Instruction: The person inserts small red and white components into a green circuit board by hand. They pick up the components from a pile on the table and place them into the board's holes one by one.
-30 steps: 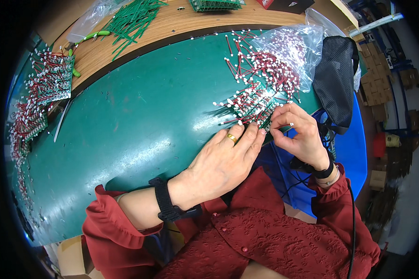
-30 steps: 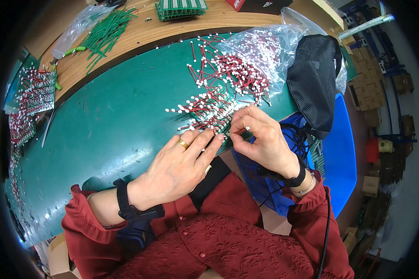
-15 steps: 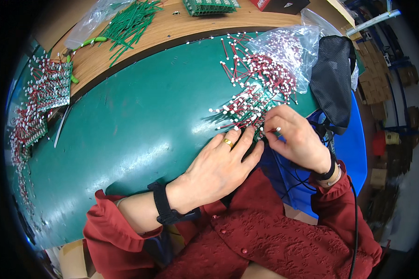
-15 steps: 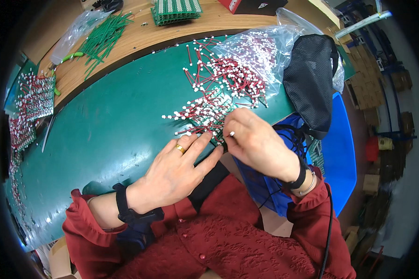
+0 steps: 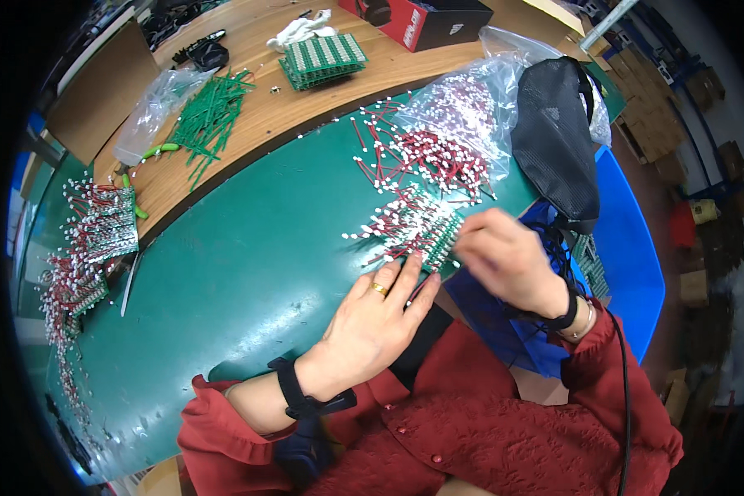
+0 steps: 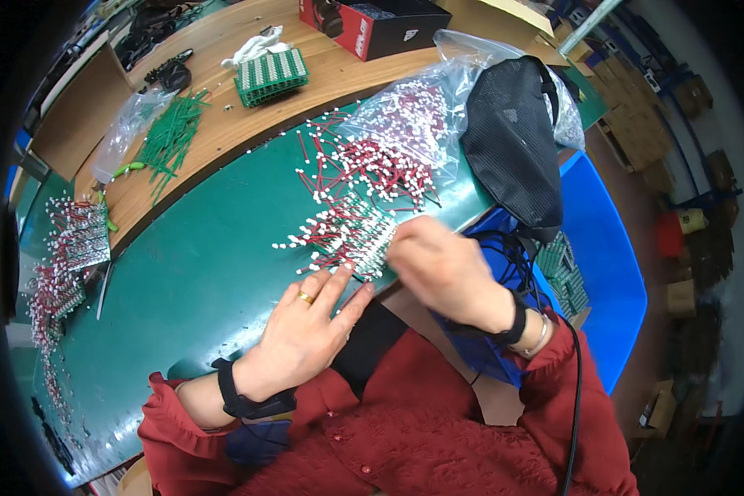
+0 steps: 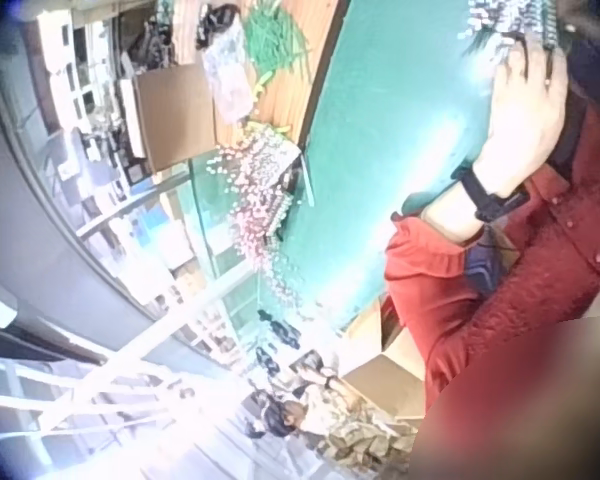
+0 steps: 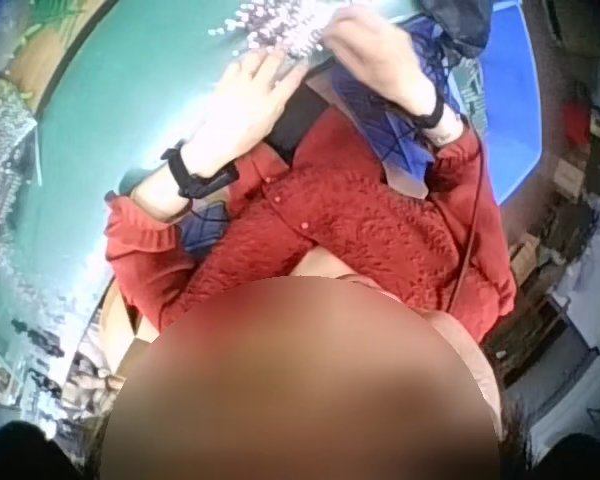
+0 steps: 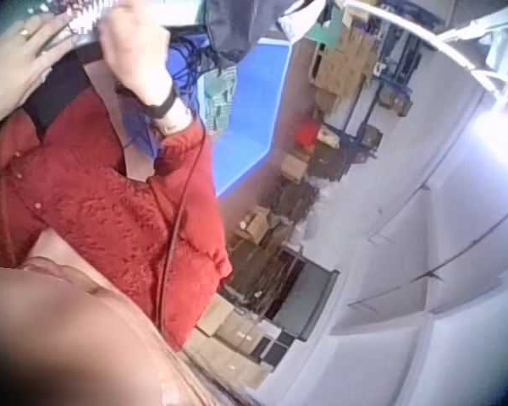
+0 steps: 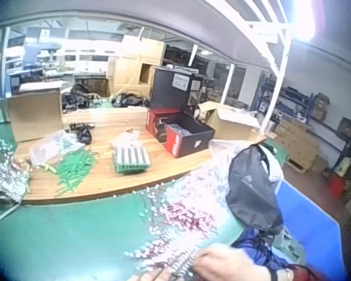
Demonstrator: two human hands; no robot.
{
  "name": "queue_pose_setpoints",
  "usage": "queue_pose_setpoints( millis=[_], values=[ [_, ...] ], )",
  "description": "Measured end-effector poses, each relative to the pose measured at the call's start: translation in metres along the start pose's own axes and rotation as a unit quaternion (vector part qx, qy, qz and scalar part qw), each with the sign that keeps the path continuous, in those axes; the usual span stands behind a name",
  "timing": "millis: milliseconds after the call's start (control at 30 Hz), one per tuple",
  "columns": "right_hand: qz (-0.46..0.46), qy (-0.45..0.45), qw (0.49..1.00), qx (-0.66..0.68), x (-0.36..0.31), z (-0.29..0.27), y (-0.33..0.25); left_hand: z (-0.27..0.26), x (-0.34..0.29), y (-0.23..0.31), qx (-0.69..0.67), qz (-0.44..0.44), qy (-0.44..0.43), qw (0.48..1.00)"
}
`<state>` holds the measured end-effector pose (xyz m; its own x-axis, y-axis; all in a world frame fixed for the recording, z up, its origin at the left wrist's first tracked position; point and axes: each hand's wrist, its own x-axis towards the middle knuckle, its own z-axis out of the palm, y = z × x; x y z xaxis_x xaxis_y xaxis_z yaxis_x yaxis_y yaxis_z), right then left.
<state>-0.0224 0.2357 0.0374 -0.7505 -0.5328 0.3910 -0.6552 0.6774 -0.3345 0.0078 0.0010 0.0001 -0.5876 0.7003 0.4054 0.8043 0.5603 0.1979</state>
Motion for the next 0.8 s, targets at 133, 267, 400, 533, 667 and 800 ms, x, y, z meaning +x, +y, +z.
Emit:
queue_pose_setpoints(
  millis=[133, 267, 400, 533, 667, 800],
  values=[
    [0.106, 0.065, 0.992, -0.034, 0.003, -0.011, 0.04, 0.002, -0.001, 0.0, -0.004, -0.003, -0.008, 1.0],
    [0.132, 0.008, 0.991, -0.024, 0.007, -0.009, 0.055, 0.0, -0.001, 0.0, -0.008, -0.003, -0.017, 1.0],
    [0.105, -0.035, 0.991, -0.078, 0.012, -0.009, 0.056, 0.0, 0.0, -0.001, -0.012, -0.001, -0.018, 1.0],
    [0.138, -0.055, 0.987, -0.066, 0.015, -0.014, 0.057, 0.0, 0.0, -0.001, -0.012, -0.002, -0.018, 1.0],
    [0.195, 0.007, 0.98, 0.032, 0.01, -0.015, 0.056, 0.0, -0.001, -0.002, -0.012, 0.001, -0.015, 1.0],
    [0.259, 0.001, 0.961, 0.102, 0.003, -0.014, 0.057, 0.001, -0.001, -0.001, -0.012, 0.0, -0.014, 1.0]
  ],
)
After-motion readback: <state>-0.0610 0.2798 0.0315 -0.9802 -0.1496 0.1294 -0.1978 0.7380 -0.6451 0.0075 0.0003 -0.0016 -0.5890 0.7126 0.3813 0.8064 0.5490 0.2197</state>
